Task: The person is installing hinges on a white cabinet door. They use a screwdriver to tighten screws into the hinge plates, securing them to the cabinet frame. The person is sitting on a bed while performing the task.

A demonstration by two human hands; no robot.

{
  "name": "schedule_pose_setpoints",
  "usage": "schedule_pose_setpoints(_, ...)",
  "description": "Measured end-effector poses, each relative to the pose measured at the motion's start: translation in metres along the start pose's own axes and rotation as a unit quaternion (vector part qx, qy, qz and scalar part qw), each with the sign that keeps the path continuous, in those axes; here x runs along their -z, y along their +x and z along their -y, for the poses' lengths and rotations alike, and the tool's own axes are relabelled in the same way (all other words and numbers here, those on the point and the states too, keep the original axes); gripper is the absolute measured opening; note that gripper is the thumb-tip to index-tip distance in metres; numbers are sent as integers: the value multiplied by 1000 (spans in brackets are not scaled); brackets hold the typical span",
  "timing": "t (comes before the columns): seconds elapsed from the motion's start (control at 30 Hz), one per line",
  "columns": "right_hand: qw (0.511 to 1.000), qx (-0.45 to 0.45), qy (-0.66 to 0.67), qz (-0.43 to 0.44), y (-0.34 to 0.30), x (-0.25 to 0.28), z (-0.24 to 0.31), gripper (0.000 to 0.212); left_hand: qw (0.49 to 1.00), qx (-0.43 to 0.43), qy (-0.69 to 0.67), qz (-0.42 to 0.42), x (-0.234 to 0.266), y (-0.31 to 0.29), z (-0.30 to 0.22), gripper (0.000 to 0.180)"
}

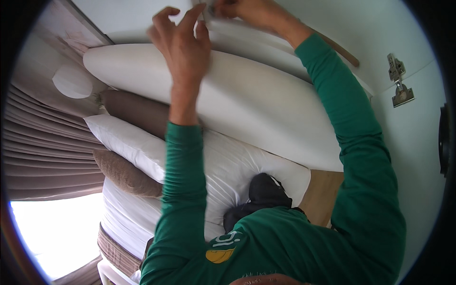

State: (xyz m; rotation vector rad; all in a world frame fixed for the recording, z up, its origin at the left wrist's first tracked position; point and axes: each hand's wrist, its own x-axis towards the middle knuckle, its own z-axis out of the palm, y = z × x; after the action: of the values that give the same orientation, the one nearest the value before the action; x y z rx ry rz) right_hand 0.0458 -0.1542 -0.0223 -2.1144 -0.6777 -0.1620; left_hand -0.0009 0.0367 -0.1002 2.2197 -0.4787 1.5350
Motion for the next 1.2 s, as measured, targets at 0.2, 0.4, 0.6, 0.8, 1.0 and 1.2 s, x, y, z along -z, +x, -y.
schedule_pose_setpoints(0.2, 1000, -22, 22, 3, -2, -4, -2, 12, 986, -137, 37, 87, 27, 42, 2, 28)
schedule_pose_setpoints(0.4, 999, -25, -28, -8, 0, -5, -2, 11, 974, -200, 16, 110, 17, 57, 2, 23)
schedule_pose_setpoints(0.6, 1000, -12, 17, -17, 2, -6, -10, 14, 976, -177, -16, 123, 16, 58, 1, 17)
schedule_pose_setpoints(0.8, 992, -33, 124, -11, 6, -6, -16, 12, 980, -169, -57, 90, 5, 51, 3, 12)
schedule_pose_setpoints(1.0, 992, -55, 115, 12, 5, -2, -8, 12, 984, -153, -55, 70, -4, 40, 8, 17)
schedule_pose_setpoints(1.2, 997, -35, 64, 15, -3, -1, -2, 11, 995, 69, -66, 41, -15, 8, -6, 19)
